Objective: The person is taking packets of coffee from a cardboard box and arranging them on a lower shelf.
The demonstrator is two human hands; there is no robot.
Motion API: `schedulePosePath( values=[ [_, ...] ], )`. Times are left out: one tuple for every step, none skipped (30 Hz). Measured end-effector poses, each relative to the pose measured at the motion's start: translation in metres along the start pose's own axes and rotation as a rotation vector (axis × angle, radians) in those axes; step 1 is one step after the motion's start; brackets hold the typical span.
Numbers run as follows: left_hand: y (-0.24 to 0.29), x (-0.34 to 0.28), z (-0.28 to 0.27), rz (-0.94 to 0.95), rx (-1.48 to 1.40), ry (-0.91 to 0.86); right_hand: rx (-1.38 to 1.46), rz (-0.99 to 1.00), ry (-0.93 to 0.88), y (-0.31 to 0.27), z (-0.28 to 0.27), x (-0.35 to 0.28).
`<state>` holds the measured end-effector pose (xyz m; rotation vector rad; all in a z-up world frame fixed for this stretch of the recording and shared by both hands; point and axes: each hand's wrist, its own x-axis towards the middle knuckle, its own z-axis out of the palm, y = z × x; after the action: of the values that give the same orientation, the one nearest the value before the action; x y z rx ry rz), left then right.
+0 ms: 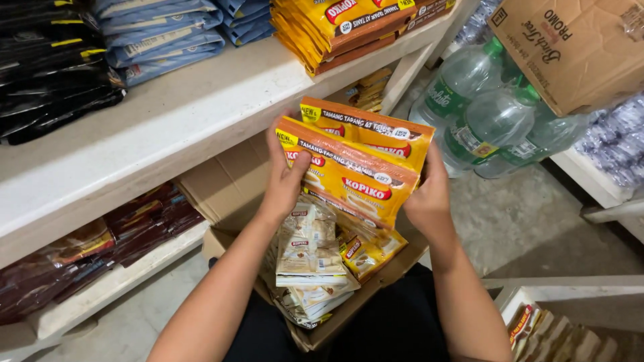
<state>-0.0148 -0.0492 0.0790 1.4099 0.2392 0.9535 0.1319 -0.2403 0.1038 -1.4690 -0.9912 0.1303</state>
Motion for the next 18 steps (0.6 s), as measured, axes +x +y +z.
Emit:
schedulePosePath(
  values=[
    [0.016,-0.002,0.002,-0.114,0.048,-0.077,-0.009,0.007,-0.041,-0.003,-0.003,-0.003],
    [0.004,-0.005,0.002,-0.115,0.048,-0.076,-0.010,0.008,-0.042,0.011,-0.006,-0.007],
    [-0.008,-0.008,0.004,-0.158,0.023,-0.089,0.019,-0.012,-0.128,0.024,-0.011,-0.013],
    [-0.021,-0.013,0.007,-0.201,-0.002,-0.102,0.048,-0.033,-0.214,0.036,-0.016,-0.020],
    [-0.008,-0.012,0.010,-0.202,-0.003,-0.104,0.047,-0.032,-0.213,0.042,-0.021,-0.022],
    [0.005,-0.011,0.013,-0.273,0.017,-0.067,-0.047,0.041,-0.291,0.048,-0.025,-0.025],
    [0.018,-0.009,0.017,-0.341,0.041,-0.034,-0.140,0.113,-0.363,0.055,-0.029,-0.027],
    [0.014,-0.006,0.014,-0.339,0.042,-0.041,-0.140,0.112,-0.356,0.035,-0.020,-0.018],
    [0.010,-0.005,0.012,-0.322,0.048,-0.028,0.100,0.194,-0.336,0.014,-0.012,-0.012],
    [0.005,-0.003,0.010,-0.305,0.053,-0.014,0.342,0.272,-0.313,-0.006,-0.004,-0.005],
    [0.004,-0.005,0.012,-0.308,0.054,-0.020,0.342,0.275,-0.307,-0.010,-0.002,-0.006],
    [0.002,-0.008,0.013,-0.305,0.036,-0.019,0.300,0.320,-0.241,-0.014,0.001,-0.007],
    [0.000,-0.010,0.014,-0.300,0.017,-0.013,0.257,0.362,-0.180,-0.018,0.004,-0.008],
    [0.002,-0.010,0.014,-0.301,0.016,-0.015,0.256,0.364,-0.178,-0.001,0.002,-0.007],
    [0.004,-0.009,0.012,-0.285,-0.020,-0.084,0.242,0.424,-0.052,0.015,0.001,-0.007],
    [0.006,-0.008,0.010,-0.269,-0.057,-0.152,0.228,0.484,0.074,0.032,-0.001,-0.007],
    [0.003,-0.006,0.008,-0.268,-0.057,-0.154,0.227,0.484,0.075,0.035,-0.004,-0.003],
    [-0.001,-0.004,0.006,-0.269,-0.137,-0.171,0.346,0.470,0.092,0.039,-0.007,0.002]
  ],
)
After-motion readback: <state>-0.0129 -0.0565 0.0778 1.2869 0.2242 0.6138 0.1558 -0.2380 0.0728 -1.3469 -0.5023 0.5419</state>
